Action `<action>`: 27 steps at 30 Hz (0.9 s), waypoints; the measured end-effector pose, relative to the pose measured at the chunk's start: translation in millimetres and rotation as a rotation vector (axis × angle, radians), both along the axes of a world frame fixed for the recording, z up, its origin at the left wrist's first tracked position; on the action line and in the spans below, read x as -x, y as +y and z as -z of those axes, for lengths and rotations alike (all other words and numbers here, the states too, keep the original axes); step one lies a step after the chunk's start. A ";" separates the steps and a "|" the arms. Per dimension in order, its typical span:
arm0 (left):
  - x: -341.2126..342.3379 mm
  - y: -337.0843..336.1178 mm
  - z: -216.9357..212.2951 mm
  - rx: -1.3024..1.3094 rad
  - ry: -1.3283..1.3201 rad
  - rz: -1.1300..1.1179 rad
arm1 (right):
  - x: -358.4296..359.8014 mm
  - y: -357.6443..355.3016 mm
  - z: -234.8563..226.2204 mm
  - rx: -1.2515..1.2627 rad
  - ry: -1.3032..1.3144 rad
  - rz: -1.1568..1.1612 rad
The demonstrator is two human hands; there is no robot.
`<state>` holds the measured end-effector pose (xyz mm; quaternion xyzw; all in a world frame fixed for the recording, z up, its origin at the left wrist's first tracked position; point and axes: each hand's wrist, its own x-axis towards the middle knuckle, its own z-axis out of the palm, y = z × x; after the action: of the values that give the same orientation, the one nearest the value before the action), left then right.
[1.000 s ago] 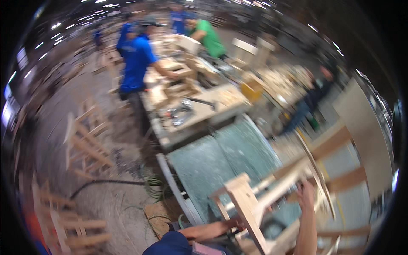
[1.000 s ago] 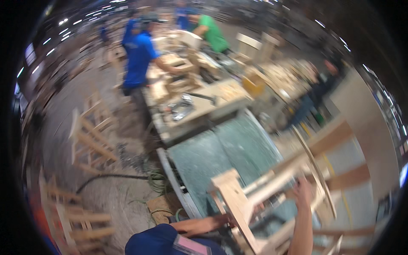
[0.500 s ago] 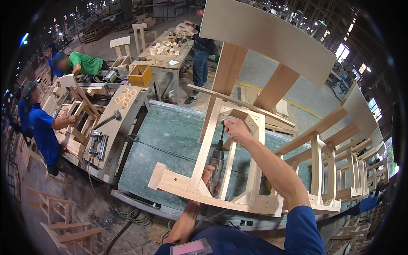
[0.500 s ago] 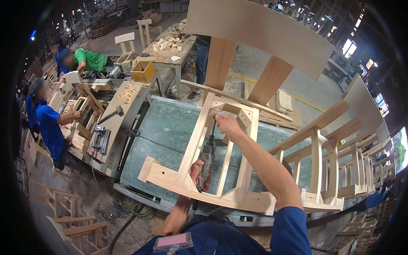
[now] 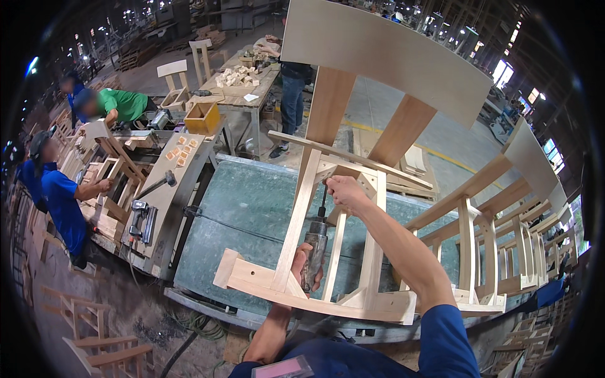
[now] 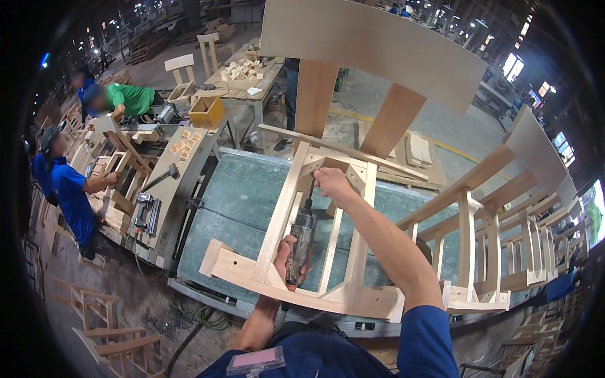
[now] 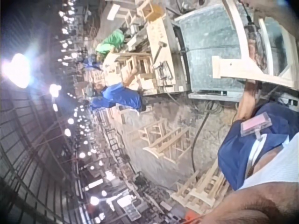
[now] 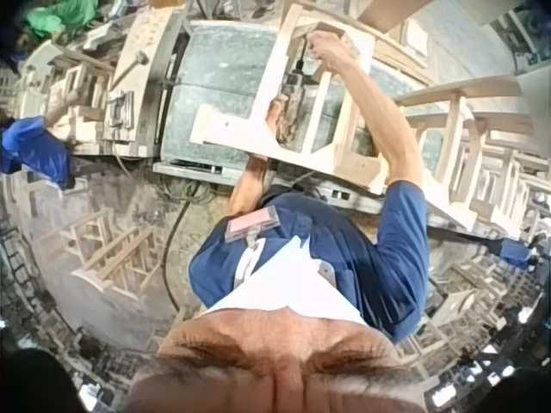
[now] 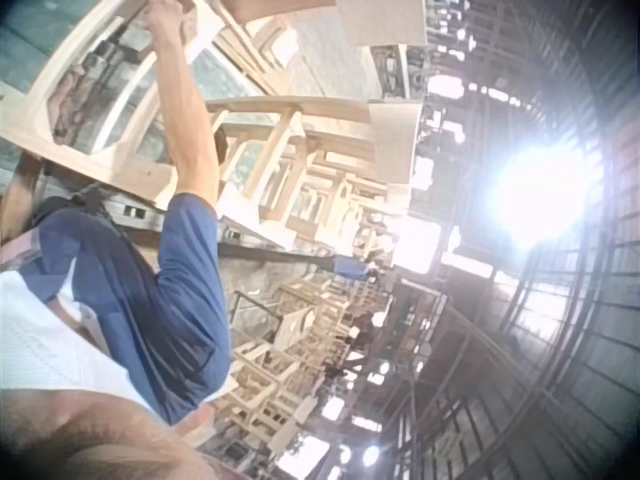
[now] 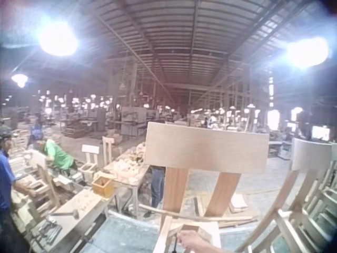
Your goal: The person assembles wooden chair frames in a factory setting. They use a pneumatic drill to drive screws into pre-drilled holes, joining various wooden components together. The person handles multiple chair frames, positioning them on a workbench and moving them to a stacking area after assembly.
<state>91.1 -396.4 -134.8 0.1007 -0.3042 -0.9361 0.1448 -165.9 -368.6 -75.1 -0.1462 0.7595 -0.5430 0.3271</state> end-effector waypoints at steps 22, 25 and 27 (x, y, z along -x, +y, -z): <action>26.2 8.7 -4.2 -0.098 0.072 0.067 | -20.9 11.7 12.7 -0.005 0.029 0.094; 26.2 10.1 -3.5 -0.061 0.067 0.051 | -21.3 13.7 14.7 -0.014 0.073 0.092; 28.3 10.4 -3.9 -0.061 0.060 0.038 | -20.5 12.1 13.1 -0.028 0.079 0.086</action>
<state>62.8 -386.1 -130.9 0.0710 -0.2730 -0.9501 0.1332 -145.3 -356.5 -88.2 -0.1303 0.7850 -0.5395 0.2752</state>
